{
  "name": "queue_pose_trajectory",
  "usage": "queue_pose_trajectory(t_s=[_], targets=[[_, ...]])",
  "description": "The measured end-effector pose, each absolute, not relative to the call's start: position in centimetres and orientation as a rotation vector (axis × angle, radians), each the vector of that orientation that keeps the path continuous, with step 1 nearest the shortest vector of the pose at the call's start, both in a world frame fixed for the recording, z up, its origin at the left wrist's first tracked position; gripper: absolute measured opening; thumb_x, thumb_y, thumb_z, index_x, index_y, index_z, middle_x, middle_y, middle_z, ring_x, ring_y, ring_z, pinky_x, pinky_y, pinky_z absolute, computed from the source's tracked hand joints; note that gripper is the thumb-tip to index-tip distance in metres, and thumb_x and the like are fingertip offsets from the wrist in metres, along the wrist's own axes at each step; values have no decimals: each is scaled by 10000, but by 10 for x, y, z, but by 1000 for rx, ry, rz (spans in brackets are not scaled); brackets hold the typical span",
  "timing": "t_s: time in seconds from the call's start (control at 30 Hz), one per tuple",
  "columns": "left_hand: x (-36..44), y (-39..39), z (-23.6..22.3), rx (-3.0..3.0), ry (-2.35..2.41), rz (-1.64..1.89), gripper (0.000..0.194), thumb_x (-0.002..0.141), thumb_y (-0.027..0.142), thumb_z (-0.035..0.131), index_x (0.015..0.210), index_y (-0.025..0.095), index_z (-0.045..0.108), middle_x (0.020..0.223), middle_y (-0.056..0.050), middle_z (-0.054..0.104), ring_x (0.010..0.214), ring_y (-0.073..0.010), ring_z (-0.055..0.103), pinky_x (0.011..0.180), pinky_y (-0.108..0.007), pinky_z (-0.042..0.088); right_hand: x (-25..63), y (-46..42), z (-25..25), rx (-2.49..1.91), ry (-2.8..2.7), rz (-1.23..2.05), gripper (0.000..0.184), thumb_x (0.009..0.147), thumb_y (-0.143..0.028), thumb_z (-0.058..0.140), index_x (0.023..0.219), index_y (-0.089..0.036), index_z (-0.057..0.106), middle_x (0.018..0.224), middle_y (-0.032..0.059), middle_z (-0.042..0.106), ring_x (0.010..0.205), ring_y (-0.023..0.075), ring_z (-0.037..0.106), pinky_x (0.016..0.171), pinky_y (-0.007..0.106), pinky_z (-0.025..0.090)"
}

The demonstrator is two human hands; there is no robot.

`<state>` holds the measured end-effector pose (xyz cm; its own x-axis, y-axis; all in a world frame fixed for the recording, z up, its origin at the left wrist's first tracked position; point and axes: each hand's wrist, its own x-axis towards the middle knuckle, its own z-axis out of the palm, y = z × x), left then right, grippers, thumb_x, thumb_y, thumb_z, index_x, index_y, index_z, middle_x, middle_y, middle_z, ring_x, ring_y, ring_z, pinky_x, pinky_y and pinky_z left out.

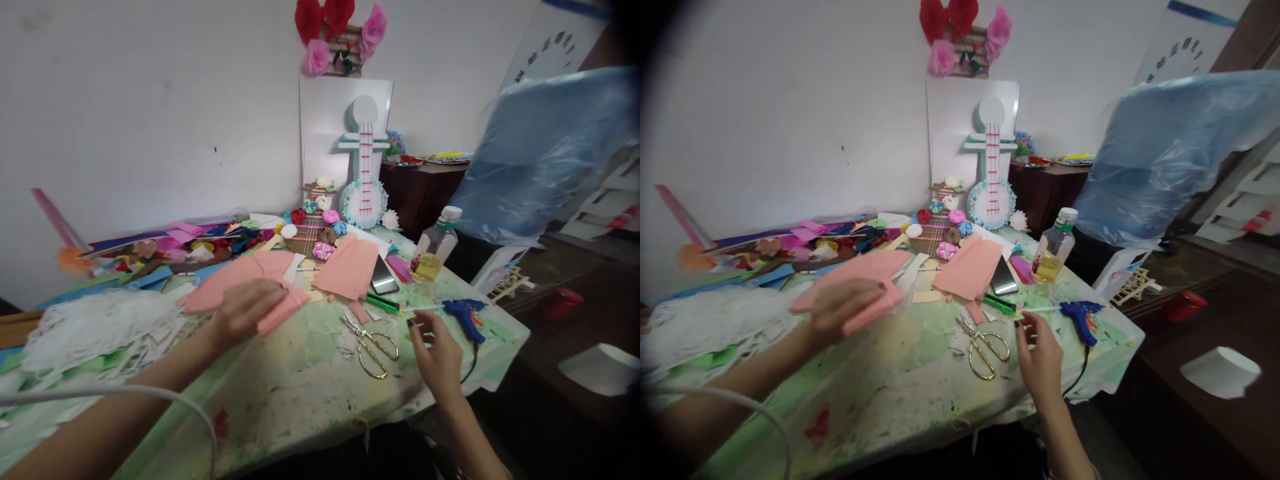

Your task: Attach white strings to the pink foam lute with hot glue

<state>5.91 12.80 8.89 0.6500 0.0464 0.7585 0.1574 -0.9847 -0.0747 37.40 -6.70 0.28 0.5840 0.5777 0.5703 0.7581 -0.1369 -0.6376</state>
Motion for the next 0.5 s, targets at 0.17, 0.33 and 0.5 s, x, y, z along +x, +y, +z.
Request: queue_pose_trajectory(t_s=[0.17, 0.33, 0.5], targets=[[84, 97, 15, -2512, 249, -1117, 151, 902, 77, 467, 919, 111, 613, 767, -86, 691, 785, -187, 666, 687, -331, 544, 435, -98, -7, -2123, -937, -370, 343, 795, -394, 479, 958, -132, 628, 863, 137, 681, 723, 268, 640, 657, 385, 506], [82, 86, -16, -2666, 197, -883, 136, 914, 96, 459, 874, 140, 582, 792, -72, 662, 760, -166, 624, 725, -346, 518, 497, -97, -17, -2424, -887, -411, 542, 775, -405, 501, 1154, -27, 588, 1167, 281, 582, 1123, 417, 516, 927, 524, 375], [78, 90, -13, -2797, 174, -577, 121, 920, 127, 474, 845, 153, 566, 853, -75, 640, 783, -168, 575, 736, -334, 464, 534, -83, -30, -2623, -943, -339, 548, 824, -417, 516, 1165, 7, 573, 1090, 301, 604, 1044, 384, 555, 836, 437, 389]])
